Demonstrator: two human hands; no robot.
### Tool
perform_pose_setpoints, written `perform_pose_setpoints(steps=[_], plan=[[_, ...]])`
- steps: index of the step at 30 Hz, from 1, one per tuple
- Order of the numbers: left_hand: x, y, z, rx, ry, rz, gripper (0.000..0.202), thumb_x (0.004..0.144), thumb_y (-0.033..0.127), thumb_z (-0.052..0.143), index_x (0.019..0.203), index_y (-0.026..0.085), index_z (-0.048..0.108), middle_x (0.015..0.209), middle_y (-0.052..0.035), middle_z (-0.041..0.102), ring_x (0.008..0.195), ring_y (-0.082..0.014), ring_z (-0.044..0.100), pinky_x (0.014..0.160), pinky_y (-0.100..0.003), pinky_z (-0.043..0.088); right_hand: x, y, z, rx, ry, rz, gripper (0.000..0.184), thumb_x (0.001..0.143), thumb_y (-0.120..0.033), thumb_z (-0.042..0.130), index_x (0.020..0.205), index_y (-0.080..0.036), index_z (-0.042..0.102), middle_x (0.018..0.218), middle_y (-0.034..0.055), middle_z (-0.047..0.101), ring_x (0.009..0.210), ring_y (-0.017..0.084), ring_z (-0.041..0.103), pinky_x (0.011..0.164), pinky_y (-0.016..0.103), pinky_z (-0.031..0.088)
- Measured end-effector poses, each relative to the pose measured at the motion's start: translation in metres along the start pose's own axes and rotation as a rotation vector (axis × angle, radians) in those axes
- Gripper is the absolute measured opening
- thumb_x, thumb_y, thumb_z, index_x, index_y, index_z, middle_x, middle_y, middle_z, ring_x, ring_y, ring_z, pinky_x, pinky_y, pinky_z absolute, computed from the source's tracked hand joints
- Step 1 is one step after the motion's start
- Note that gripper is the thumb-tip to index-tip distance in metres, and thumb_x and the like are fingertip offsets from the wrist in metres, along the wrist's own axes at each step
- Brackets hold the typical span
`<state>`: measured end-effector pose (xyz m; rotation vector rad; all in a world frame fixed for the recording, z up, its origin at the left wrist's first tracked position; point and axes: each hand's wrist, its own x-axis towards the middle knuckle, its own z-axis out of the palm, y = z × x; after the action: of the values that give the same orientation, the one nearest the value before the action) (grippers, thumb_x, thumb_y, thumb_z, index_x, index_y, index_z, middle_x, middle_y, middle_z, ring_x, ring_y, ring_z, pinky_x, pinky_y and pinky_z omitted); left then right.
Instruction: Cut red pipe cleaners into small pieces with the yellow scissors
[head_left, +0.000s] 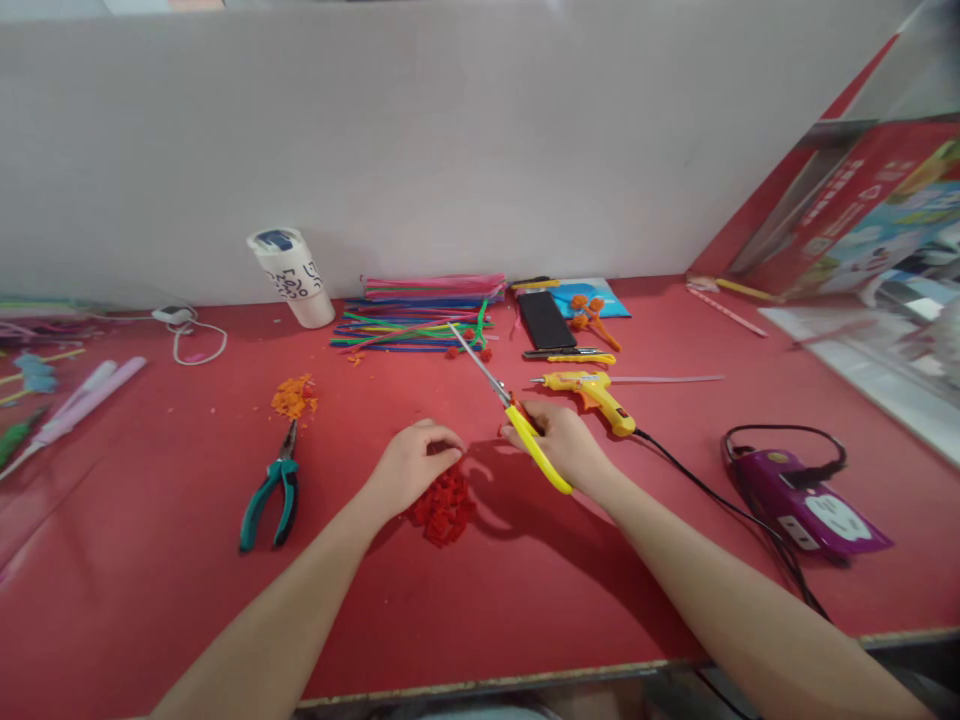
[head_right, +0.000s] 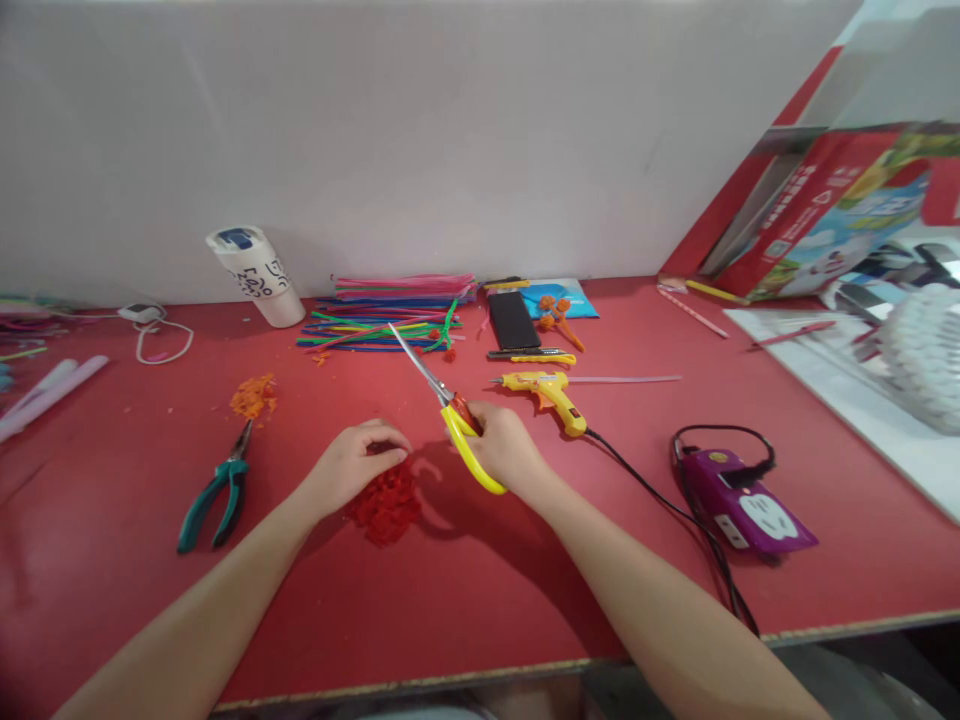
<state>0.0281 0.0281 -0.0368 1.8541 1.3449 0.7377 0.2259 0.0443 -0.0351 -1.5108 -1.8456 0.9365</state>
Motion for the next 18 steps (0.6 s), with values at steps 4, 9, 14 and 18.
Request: perform_pose_setpoints(steps=[4,9,14,18], plan=[[0.001,-0.001,0.002,-0.263,0.069,-0.08,0.013,0.072,0.02,0.052,0.081,0.016,0.061,0.074,-0.0017,0.061,0.073,-0.015,0.057,0.072,-0.031,0.043,-0.005,-0.013,0.004,0.073,-0.081,0.009,0.014,0.062,-0.029,0.052,0.061,-0.017,0.045,0.051,-0.0067,0.037,0.047,0.007,0.032,0.044,0.021,0.023],[-0.001,0.005,0.007,-0.635,0.02,-0.138,0.029,0.066,0.016,0.059,0.093,0.018,0.048,0.066,0.0039,0.056,0.063,-0.0106,0.056,0.064,-0.025,0.044,-0.005,-0.031,0.011,0.194,-0.203,0.049,0.015,0.067,-0.033,0.049,0.067,-0.018,0.045,0.043,-0.0089,0.038,0.037,0.007,0.036,0.039,0.02,0.028],[-0.003,0.012,0.008,-0.623,0.024,-0.142,0.024,0.065,0.013,0.059,0.083,0.019,0.044,0.068,0.0045,0.056,0.065,-0.0096,0.055,0.064,-0.024,0.042,-0.002,-0.034,0.019,0.265,-0.204,0.061,0.012,0.067,-0.029,0.047,0.069,-0.017,0.046,0.039,-0.0103,0.037,0.033,0.007,0.036,0.038,0.019,0.028],[-0.001,0.011,0.011,-0.529,0.041,-0.122,0.02,0.063,0.012,0.06,0.079,0.017,0.048,0.067,0.0034,0.057,0.066,-0.0106,0.056,0.063,-0.024,0.042,-0.001,-0.029,0.022,0.27,-0.195,0.046,0.007,0.065,-0.024,0.048,0.065,-0.017,0.047,0.04,-0.0101,0.037,0.035,0.005,0.036,0.039,0.019,0.027]])
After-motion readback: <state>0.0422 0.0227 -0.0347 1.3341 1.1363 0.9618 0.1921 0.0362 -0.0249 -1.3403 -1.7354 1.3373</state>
